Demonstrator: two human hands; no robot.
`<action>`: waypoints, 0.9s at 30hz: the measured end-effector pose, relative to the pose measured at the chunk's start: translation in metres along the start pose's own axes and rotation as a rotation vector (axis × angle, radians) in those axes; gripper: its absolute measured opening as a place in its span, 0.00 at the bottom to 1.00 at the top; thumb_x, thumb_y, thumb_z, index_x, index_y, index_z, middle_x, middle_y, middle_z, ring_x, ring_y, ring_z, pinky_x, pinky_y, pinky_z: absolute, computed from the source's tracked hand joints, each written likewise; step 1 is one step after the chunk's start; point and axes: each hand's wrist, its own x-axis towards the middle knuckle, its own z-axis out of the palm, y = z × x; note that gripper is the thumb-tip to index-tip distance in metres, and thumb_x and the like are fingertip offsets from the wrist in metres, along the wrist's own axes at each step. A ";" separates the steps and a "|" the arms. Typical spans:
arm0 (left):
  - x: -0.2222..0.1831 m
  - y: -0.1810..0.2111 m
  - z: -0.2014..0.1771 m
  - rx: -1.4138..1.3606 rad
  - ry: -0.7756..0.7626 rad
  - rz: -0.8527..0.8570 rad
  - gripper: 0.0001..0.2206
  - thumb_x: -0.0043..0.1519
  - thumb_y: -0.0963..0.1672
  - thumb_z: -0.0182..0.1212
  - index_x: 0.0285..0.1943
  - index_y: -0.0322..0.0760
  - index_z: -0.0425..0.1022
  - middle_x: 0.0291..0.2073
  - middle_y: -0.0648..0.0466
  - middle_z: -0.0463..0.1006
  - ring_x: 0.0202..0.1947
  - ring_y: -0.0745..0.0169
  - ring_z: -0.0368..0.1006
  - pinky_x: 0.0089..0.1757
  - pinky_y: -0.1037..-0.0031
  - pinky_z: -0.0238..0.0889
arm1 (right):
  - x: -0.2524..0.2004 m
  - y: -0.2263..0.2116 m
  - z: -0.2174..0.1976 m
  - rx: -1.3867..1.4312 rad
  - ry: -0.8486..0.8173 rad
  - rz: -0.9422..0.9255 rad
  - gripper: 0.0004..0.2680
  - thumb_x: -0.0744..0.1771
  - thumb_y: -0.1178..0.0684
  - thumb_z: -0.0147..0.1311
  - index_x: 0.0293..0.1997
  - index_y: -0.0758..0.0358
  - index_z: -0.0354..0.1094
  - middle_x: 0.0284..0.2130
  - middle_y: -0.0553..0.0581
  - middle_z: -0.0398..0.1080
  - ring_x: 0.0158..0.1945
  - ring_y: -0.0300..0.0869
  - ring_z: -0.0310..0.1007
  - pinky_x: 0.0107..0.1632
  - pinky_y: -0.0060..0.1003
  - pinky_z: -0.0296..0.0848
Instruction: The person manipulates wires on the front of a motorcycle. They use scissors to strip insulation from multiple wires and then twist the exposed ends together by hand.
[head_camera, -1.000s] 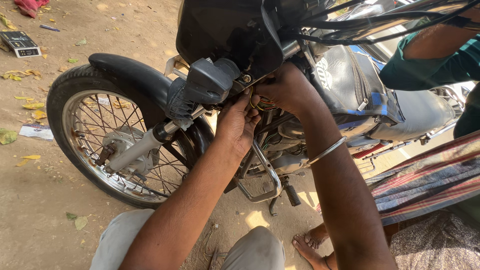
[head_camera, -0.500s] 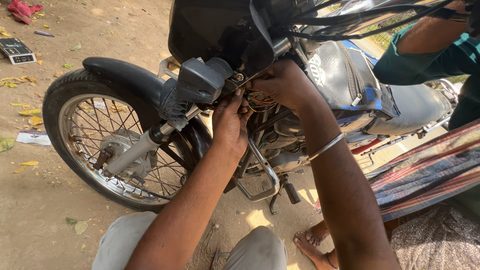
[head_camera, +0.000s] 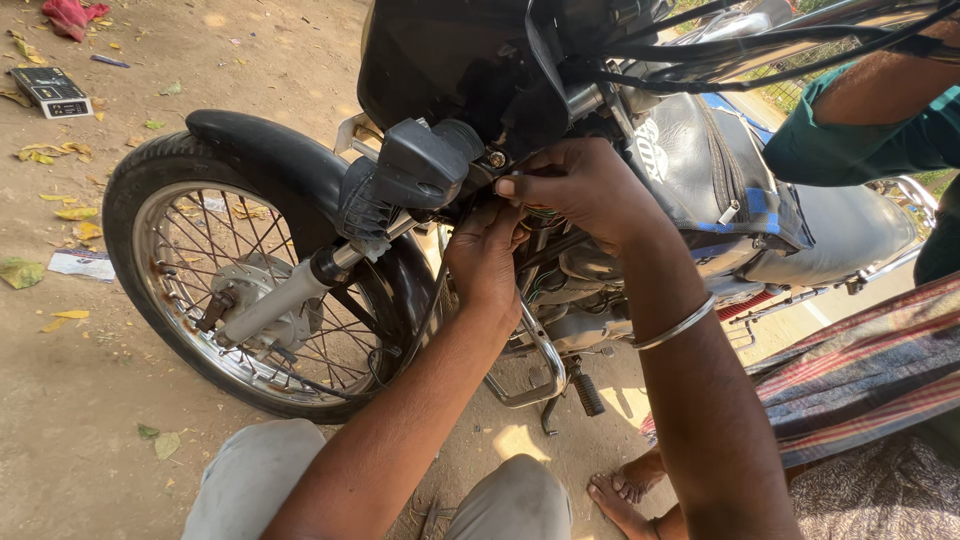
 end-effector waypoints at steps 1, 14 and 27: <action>0.000 -0.004 0.002 -0.033 -0.003 -0.017 0.02 0.62 0.41 0.68 0.37 0.38 0.80 0.31 0.58 0.78 0.33 0.73 0.71 0.41 0.77 0.67 | -0.001 0.003 -0.005 0.037 -0.034 -0.021 0.12 0.61 0.51 0.67 0.43 0.69 0.79 0.32 0.55 0.80 0.36 0.36 0.79 0.44 0.31 0.76; -0.001 0.001 0.009 -0.122 -0.042 -0.076 0.02 0.64 0.42 0.63 0.41 0.39 0.80 0.30 0.62 0.73 0.30 0.74 0.64 0.34 0.77 0.57 | 0.005 0.002 0.017 -0.147 0.057 0.076 0.12 0.63 0.50 0.59 0.44 0.67 0.76 0.33 0.56 0.79 0.37 0.39 0.78 0.43 0.36 0.76; 0.001 0.028 0.003 -0.016 -0.046 -0.255 0.06 0.61 0.46 0.67 0.41 0.43 0.76 0.31 0.63 0.73 0.30 0.72 0.64 0.36 0.75 0.57 | 0.009 0.011 -0.009 0.133 0.091 0.133 0.11 0.66 0.54 0.54 0.49 0.72 0.72 0.40 0.60 0.78 0.41 0.43 0.81 0.46 0.36 0.80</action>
